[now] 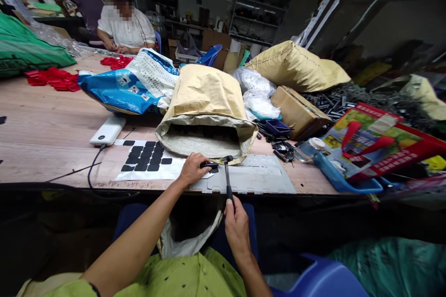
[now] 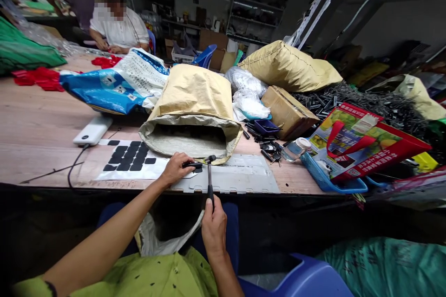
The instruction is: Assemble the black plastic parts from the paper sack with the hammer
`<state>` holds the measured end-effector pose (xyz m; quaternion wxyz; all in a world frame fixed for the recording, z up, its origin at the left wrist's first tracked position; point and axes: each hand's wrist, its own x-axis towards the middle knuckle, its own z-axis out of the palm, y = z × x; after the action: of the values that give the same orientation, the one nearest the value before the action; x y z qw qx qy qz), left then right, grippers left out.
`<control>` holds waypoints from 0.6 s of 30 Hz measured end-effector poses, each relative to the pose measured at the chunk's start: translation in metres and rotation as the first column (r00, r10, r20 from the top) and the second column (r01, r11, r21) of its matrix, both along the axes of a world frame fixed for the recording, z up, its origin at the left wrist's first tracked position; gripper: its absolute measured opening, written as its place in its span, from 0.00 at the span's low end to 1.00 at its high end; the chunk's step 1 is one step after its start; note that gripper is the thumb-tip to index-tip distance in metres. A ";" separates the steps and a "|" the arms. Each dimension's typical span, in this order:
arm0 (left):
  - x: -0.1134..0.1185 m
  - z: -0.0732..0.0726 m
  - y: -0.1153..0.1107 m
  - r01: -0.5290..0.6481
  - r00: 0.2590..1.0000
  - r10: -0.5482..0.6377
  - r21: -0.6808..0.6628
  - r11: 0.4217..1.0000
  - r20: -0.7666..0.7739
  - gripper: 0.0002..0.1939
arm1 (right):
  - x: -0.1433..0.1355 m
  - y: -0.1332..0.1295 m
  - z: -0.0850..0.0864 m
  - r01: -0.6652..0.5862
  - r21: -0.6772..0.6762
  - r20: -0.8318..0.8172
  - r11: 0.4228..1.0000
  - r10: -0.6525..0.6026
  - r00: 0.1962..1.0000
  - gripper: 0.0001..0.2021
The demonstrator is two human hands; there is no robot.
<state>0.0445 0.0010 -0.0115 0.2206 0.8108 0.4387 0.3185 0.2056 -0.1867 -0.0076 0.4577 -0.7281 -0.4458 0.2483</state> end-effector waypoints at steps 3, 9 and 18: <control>0.000 0.000 -0.001 -0.010 1.000 0.010 -0.009 1.000 0.008 0.10 | -0.001 -0.003 0.008 -0.073 0.029 0.094 0.997 0.070 0.993 0.23; 0.000 0.001 0.000 -0.018 1.000 0.018 -0.026 1.000 0.008 0.09 | -0.004 -0.004 0.007 -0.128 -0.061 0.158 0.990 0.136 0.978 0.22; 0.000 0.003 -0.001 -0.024 1.000 0.024 -0.062 0.998 0.012 0.09 | -0.015 -0.002 0.013 -0.152 -0.016 0.079 0.988 0.153 0.985 0.22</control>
<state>0.0445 0.0001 -0.0085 0.2444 0.7963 0.4565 0.3127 0.1906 -0.1886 0.0056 0.4154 -0.7035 -0.5169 0.2557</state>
